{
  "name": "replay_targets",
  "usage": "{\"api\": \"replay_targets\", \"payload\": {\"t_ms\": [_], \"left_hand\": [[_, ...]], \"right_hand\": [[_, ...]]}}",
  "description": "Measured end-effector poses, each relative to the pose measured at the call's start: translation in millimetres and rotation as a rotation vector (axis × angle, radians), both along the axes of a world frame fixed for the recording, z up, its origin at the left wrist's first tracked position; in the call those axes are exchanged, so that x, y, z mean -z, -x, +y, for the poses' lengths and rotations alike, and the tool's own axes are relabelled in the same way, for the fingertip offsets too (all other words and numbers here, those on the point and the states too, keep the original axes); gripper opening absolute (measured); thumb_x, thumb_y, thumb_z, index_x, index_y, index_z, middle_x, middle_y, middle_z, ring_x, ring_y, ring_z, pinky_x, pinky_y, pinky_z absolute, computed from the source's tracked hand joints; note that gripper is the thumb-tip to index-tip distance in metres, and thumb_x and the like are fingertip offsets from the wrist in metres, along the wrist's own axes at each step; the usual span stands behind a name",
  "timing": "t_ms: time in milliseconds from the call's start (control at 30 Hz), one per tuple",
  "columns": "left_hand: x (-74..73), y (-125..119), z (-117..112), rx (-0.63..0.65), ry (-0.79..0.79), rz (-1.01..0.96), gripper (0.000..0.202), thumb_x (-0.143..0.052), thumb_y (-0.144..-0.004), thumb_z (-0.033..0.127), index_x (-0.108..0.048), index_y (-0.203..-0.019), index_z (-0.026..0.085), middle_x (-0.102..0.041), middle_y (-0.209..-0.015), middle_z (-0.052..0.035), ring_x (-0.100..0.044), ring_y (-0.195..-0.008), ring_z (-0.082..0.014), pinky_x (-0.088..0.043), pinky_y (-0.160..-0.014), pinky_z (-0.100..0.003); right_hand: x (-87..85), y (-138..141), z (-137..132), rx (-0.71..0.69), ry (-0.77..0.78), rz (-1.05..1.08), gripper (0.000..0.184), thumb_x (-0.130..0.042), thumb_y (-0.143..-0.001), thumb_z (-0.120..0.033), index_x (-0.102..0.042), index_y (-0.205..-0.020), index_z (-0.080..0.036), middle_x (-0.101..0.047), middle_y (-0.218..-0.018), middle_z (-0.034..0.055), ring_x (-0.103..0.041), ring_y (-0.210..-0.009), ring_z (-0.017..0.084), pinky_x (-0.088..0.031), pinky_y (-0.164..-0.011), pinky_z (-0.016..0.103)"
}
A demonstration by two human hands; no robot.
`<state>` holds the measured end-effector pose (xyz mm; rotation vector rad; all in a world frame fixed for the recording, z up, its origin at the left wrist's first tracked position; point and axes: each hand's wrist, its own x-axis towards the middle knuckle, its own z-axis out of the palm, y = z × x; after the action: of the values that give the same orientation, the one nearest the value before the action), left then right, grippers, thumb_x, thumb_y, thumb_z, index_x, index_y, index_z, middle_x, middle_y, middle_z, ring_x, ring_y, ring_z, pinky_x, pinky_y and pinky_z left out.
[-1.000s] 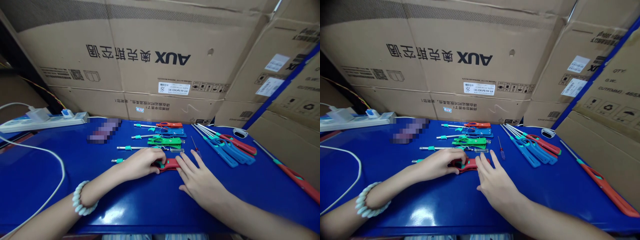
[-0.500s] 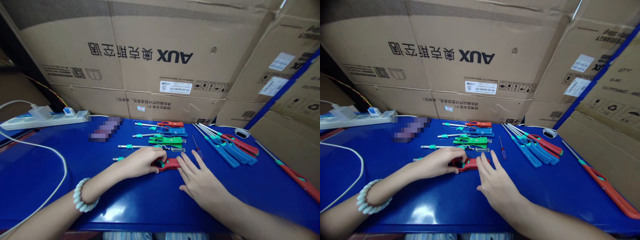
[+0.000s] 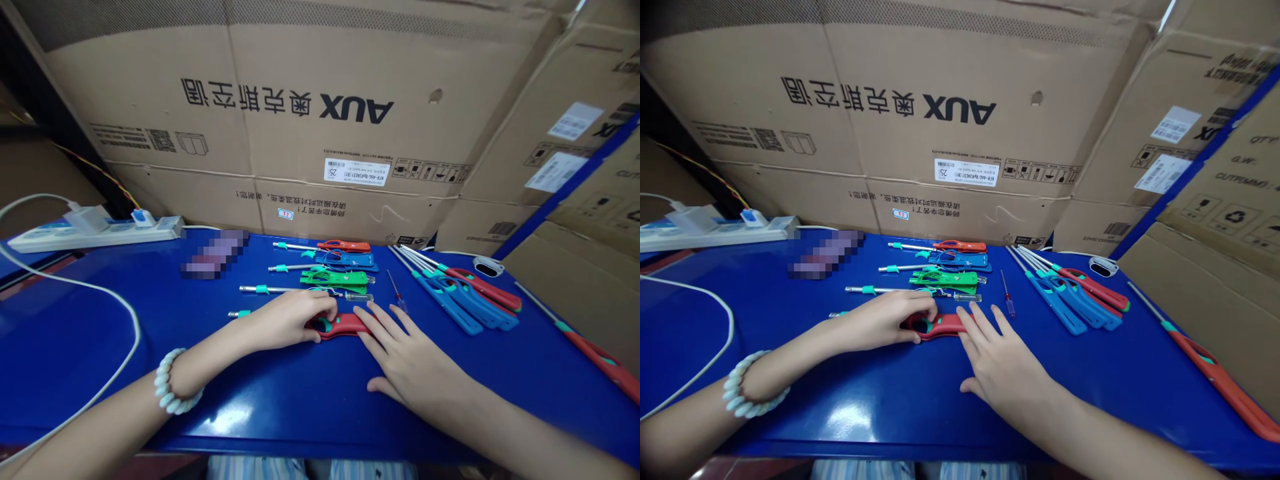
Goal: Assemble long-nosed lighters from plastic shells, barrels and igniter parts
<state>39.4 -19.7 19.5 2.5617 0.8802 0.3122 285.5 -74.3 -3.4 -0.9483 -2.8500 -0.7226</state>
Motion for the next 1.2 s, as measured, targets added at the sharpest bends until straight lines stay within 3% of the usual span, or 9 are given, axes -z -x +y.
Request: {"api": "replay_targets", "payload": {"t_ms": [333, 667, 867, 1033, 1200], "left_hand": [[1.2, 0, 1, 0.008, 0.002, -0.012, 0.027, -0.072, -0.072, 0.012, -0.054, -0.091, 0.02, -0.062, -0.095, 0.0008, -0.057, -0.08, -0.0159, -0.036, -0.065, -0.024], [0.5, 0, 2, -0.006, 0.033, 0.003, 0.028, -0.073, -0.072, 0.014, -0.054, -0.092, 0.02, -0.063, -0.094, 0.0011, -0.057, -0.078, -0.0154, -0.036, -0.063, -0.023], [0.8, 0, 1, -0.004, 0.018, -0.005, 0.024, -0.07, -0.074, 0.015, -0.055, -0.092, 0.02, -0.063, -0.094, -0.0002, -0.057, -0.08, -0.0164, -0.037, -0.064, -0.024], [2.0, 1, 1, -0.002, 0.015, -0.01, 0.025, -0.072, -0.073, 0.015, -0.055, -0.091, 0.02, -0.063, -0.093, 0.0005, -0.057, -0.079, -0.0161, -0.037, -0.064, -0.024], [1.7, 1, 1, -0.002, 0.018, -0.002, 0.025, -0.073, -0.073, 0.015, -0.055, -0.091, 0.02, -0.063, -0.094, 0.0007, -0.057, -0.079, -0.0156, -0.037, -0.065, -0.024]], "right_hand": [[-5.2, -4, 0, 0.001, 0.067, -0.007, 0.071, -0.059, -0.075, -0.067, -0.065, -0.117, -0.011, -0.048, -0.137, 0.0209, -0.044, -0.125, 0.038, -0.04, -0.095, 0.053], [-22.9, -10, -1, 0.015, 0.283, -0.017, 0.069, -0.056, -0.082, -0.06, -0.053, -0.132, -0.012, -0.038, -0.144, 0.0237, -0.035, -0.132, 0.04, -0.04, -0.098, 0.054], [-32.9, -14, 1, 0.041, 0.401, 0.014, 0.069, -0.062, -0.081, -0.053, -0.044, -0.139, -0.019, -0.036, -0.146, 0.0206, -0.035, -0.132, 0.038, -0.041, -0.098, 0.054], [-37.4, -16, 4, 0.053, 0.469, 0.008, 0.063, -0.063, -0.083, -0.047, -0.047, -0.137, -0.021, -0.037, -0.146, 0.0188, -0.038, -0.131, 0.037, -0.041, -0.099, 0.054], [-41.6, -22, 8, 0.102, 0.509, -0.004, 0.056, -0.061, -0.086, -0.042, -0.045, -0.138, -0.031, -0.036, -0.147, 0.0154, -0.035, -0.133, 0.038, -0.038, -0.101, 0.057]]}}
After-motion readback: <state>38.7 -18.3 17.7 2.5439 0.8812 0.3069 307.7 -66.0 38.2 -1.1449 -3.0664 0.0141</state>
